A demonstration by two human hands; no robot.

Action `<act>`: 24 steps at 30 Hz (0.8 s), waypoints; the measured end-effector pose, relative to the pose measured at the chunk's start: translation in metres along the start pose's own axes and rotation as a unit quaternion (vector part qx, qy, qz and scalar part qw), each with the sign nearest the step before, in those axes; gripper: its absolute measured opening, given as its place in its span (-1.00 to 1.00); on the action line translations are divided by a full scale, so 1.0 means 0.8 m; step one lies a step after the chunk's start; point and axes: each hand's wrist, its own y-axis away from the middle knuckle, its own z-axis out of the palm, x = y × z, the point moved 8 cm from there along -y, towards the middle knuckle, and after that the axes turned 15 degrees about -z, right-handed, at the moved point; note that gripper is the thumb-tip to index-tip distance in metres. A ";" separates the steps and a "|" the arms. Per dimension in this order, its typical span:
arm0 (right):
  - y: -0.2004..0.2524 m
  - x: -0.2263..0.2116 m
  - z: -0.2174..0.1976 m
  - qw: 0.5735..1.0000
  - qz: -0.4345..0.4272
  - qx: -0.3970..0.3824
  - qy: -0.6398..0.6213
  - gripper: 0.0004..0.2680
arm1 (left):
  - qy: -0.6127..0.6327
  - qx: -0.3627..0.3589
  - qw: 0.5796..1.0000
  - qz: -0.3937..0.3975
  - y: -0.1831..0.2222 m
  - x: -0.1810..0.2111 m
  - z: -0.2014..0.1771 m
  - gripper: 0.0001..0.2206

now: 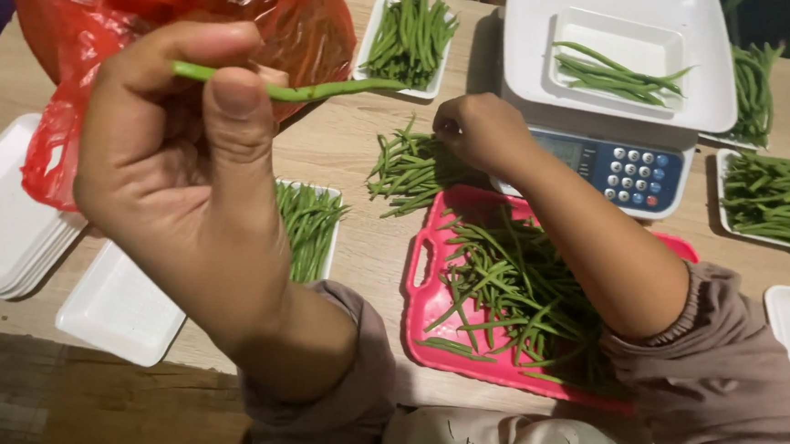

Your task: Sorting, trimming, and weighing green beans from a large bag into smaller trays.

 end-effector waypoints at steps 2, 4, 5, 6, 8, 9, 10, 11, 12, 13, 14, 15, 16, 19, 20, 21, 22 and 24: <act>-0.009 -0.014 0.006 1.000 -0.014 0.003 -0.024 -0.89 | -0.004 0.013 1.000 0.008 0.002 0.003 -0.006 -0.79; -0.020 -0.034 0.010 0.997 -0.038 0.004 -0.069 -0.90 | 0.011 0.031 0.999 -0.017 0.004 0.003 -0.010 -0.76; -0.027 -0.043 0.014 0.997 -0.039 0.002 -0.069 -0.90 | 0.011 0.032 0.999 -0.018 0.003 0.003 -0.011 -0.76; -0.033 -0.048 0.018 0.998 -0.027 -0.001 -0.060 -0.91 | 0.014 0.026 0.999 -0.015 0.003 0.003 -0.010 -0.76; -0.045 -0.058 0.027 0.999 -0.018 -0.003 -0.049 -0.88 | 0.017 0.021 1.000 -0.010 0.002 0.006 -0.009 -0.76; -0.048 -0.054 0.036 0.999 0.030 -0.025 -0.023 -0.84 | 0.019 0.025 0.999 -0.016 0.003 0.006 -0.009 -0.75; -0.050 -0.049 0.044 0.996 0.078 -0.047 0.004 -0.81 | 0.021 0.028 0.999 -0.022 0.003 0.006 -0.010 -0.74; -0.054 -0.053 0.045 0.996 0.078 -0.047 0.003 -0.81 | 0.020 0.029 0.999 -0.022 0.003 0.007 -0.009 -0.74; -0.057 -0.054 0.048 0.994 0.087 -0.065 0.030 -0.75 | 0.020 0.033 0.999 -0.023 0.004 0.009 -0.010 -0.72; -0.059 -0.054 0.050 0.990 0.097 -0.083 0.057 -0.69 | 0.021 0.037 0.999 -0.025 0.004 0.010 -0.010 -0.71; -0.059 -0.055 0.050 0.990 0.098 -0.083 0.056 -0.69 | 0.021 0.037 0.999 -0.025 0.004 0.009 -0.010 -0.71; -0.060 -0.054 0.052 0.990 0.105 -0.087 0.029 -0.75 | 0.024 0.037 0.999 -0.026 0.004 0.009 -0.010 -0.72; -0.060 -0.054 0.054 0.989 0.113 -0.091 0.002 -0.81 | 0.027 0.038 0.999 -0.027 0.004 0.008 -0.011 -0.72; -0.061 -0.052 0.062 0.990 0.103 -0.089 0.021 -0.85 | 0.038 0.026 0.998 -0.032 0.002 0.006 -0.007 -0.73; -0.061 -0.053 0.063 0.990 0.104 -0.088 0.021 -0.85 | 0.039 0.025 0.998 -0.032 0.001 0.004 -0.007 -0.73; -0.061 -0.055 0.061 0.993 0.103 -0.064 -0.003 -0.83 | 0.029 0.015 0.999 -0.028 0.000 0.002 -0.005 -0.76; -0.060 -0.057 0.058 0.994 0.101 -0.040 -0.028 -0.81 | 0.020 0.006 0.999 -0.025 -0.001 0.002 -0.004 -0.78; -0.052 -0.071 0.039 0.988 0.119 -0.014 -0.097 -0.86 | 0.034 -0.010 0.999 -0.029 -0.005 -0.009 -0.004 -0.82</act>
